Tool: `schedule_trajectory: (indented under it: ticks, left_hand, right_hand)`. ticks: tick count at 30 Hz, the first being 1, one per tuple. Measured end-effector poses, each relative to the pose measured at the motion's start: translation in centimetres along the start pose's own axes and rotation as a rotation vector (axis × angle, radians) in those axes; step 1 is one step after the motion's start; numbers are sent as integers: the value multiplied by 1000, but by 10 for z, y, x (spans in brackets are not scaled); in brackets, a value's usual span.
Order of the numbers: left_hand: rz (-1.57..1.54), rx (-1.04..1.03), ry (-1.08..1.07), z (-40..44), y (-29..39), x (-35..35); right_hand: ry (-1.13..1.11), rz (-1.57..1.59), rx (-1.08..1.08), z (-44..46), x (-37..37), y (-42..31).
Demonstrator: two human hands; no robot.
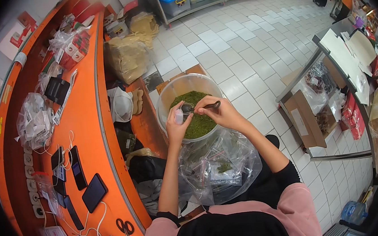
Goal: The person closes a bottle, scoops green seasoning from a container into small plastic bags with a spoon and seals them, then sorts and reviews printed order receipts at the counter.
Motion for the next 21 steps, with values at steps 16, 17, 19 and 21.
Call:
schedule_trajectory:
  ticks: [16, 17, 19, 21]
  left_hand:
    - [-754, 552, 124, -3, -33, 29]
    - [-870, 545, 56, -1, -17, 26]
    - [-988, 537, -7, -2, 6, 23]
    - [-1081, 517, -169, -3, 31, 11]
  right_hand:
    - [-195, -529, 217, -27, -3, 14]
    - [-242, -484, 97, -24, -11, 25]
    - [-132, -389, 29, -18, -21, 26]
    - [-187, -48, -70, -15, -34, 26]
Point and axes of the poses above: each hand's wrist, its own z-axis towards the middle knuckle, its own x-axis out of the back of the hand, y = z × x, the point moved 7 cm from there along z, towards the middle knuckle, and after that the axes turned 10 degrees about -z, right-handed, at the moved point
